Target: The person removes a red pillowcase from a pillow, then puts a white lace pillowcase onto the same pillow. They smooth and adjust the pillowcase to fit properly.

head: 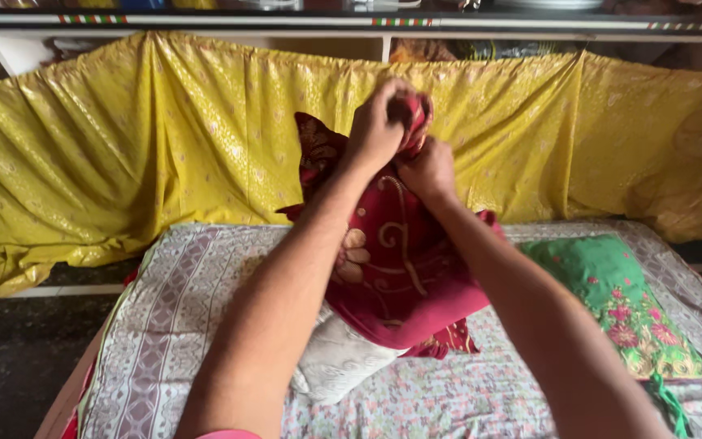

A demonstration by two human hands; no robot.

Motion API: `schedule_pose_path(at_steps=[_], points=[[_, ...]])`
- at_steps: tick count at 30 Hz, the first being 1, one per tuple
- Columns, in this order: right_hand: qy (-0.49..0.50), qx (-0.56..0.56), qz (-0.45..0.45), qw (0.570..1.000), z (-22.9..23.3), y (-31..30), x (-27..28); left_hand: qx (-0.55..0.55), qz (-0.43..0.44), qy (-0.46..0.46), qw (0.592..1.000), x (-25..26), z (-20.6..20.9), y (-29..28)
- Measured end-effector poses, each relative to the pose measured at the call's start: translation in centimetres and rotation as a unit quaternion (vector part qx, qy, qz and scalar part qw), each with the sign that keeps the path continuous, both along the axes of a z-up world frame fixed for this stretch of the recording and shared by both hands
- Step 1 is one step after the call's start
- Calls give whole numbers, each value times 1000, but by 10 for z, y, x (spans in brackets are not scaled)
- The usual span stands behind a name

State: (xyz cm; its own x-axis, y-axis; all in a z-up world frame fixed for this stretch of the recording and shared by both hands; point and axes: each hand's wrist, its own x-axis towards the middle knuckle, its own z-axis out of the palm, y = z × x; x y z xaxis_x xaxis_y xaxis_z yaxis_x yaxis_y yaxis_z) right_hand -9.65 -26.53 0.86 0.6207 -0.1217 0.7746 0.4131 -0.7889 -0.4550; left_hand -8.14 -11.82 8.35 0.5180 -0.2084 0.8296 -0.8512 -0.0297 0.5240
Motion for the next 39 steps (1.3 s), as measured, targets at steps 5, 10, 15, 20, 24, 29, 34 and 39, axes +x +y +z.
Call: schedule_pose_path(at_steps=[5, 10, 15, 20, 24, 29, 34, 39], points=[[59, 174, 201, 962, -87, -50, 40, 80, 171, -51, 981, 6, -85, 99], [52, 196, 223, 953, -112, -93, 54, 307, 33, 294, 905, -2, -214, 157], [46, 226, 163, 959, -137, -125, 75, 365, 0, 287, 886, -15, -267, 168], [83, 187, 81, 976, -159, -174, 82, 392, 35, 283, 875, -59, -274, 186], [-44, 170, 137, 975, -150, -213, 82, 429, 68, 249, 866, -80, -245, 166], [-103, 151, 92, 979, -76, -252, 47, 473, 167, 219, 837, -43, -166, 154], [39, 338, 104, 934, -65, -231, 0, 450, 242, 45, 859, -5, -153, 154], [0, 516, 141, 845, -91, -217, -13, 404, 293, -104, 861, 13, -213, 141]])
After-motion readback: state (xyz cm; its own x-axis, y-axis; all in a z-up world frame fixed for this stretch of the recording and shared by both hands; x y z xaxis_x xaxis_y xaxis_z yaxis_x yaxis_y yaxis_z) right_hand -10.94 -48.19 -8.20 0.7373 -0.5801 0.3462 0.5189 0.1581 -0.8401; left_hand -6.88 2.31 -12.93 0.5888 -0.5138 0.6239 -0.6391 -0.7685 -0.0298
